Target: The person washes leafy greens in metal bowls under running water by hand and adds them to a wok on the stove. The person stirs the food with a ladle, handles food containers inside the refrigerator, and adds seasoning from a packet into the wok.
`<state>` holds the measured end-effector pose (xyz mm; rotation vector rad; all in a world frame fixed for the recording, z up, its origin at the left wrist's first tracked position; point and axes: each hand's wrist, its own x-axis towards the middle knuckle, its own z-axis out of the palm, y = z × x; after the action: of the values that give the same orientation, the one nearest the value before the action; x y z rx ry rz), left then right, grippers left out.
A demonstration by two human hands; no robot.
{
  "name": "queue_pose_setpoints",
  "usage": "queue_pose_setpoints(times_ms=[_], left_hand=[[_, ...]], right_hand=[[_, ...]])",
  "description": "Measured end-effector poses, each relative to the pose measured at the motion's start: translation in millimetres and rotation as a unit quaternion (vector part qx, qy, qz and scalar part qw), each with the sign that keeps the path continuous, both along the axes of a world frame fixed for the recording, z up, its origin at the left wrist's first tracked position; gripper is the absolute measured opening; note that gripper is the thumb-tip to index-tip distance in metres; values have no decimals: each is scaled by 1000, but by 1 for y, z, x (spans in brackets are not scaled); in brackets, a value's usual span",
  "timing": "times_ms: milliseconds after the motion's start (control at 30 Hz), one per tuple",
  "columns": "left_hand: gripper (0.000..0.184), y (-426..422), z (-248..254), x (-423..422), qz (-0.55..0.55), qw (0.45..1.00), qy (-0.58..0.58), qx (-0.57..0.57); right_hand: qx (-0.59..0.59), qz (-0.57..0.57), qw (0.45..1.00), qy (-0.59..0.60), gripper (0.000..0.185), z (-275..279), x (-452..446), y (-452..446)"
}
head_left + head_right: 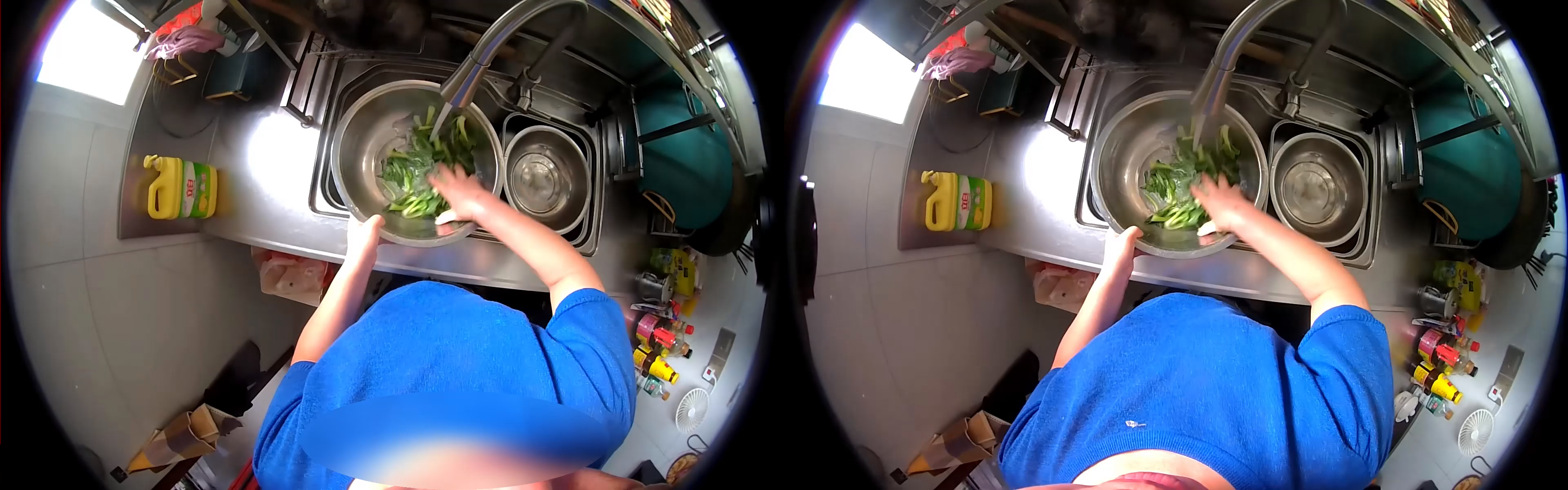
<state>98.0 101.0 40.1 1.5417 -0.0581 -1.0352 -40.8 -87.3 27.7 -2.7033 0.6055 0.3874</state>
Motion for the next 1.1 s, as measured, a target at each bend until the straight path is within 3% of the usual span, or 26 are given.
queue_pose_setpoints(times_ms=[33, 100, 167, 233, 300, 333, 400, 500, 567, 600, 633, 700, 733, 767, 833, 867, 933, 967, 1033, 1100], left_hand=[[38, 0, -4, 1, -3, 1000, 1, -1], [37, 2, -12, 4, -44, 998, -34, -25], [37, 2, -10, 6, -42, 999, -25, -17], [36, 6, -14, 6, -29, 999, -18, -33], [36, 7, -10, 5, -28, 999, -13, -30], [36, 7, -9, 5, -24, 999, 2, -28], [36, 8, -11, 3, -18, 999, 16, -28], [37, 7, -20, 2, -31, 998, -48, -19], [37, 4, -23, 2, -29, 997, -62, -43], [38, 2, -9, 3, -28, 999, -19, -31], [38, 2, 1, 1, -31, 999, -22, -32], [37, 4, 13, -1, -7, 998, 44, -37], [36, 4, 12, -1, -8, 998, 51, -41], [36, 5, 10, 0, -7, 998, 51, -40], [35, 7, 5, 1, -8, 999, 47, -25], [35, 8, 3, 1, -7, 999, 48, -26], [37, 7, 1, 1, -7, 999, 23, -22], [37, 8, 3, 1, -7, 999, 23, -22], [39, 1, 11, 0, -24, 1000, 11, -1], [40, 0, 5, 0, -21, 1000, 4, -7]], right_hand=[[50, 36, 998, 10, 66, -10, -2, 3], [103, 40, 993, -31, 45, -23, 2, -10], [133, -26, 987, -84, 43, -16, 12, -22], [243, -105, 958, -111, 50, 4, 17, -43], [111, -71, 984, -118, 58, 13, 19, -63], [113, -70, 984, -119, 58, 22, 20, -63], [-10, -120, 987, -106, 65, 38, 26, -62], [-26, -179, 980, -79, 63, 8, 48, -16], [-13, -92, 988, -124, 52, -20, 52, 3], [-30, -38, 992, -117, 38, -36, 54, -3], [-30, -40, 992, -119, 38, -36, 55, -15], [87, -124, 988, -21, 38, -32, 60, -36], [57, -153, 986, -15, 37, -13, 61, -42], [102, -176, 979, -25, 48, -8, 60, -53], [151, -105, 978, -99, 61, -2, 42, -66], [151, -104, 978, -98, 61, 15, 36, -63], [115, -84, 989, 37, 78, 46, 20, -46], [107, -70, 991, 44, 82, 35, 14, -24], [34, 33, 993, 107, 75, 14, 13, 1], [90, 22, 992, 87, 71, -29, 22, -25]])
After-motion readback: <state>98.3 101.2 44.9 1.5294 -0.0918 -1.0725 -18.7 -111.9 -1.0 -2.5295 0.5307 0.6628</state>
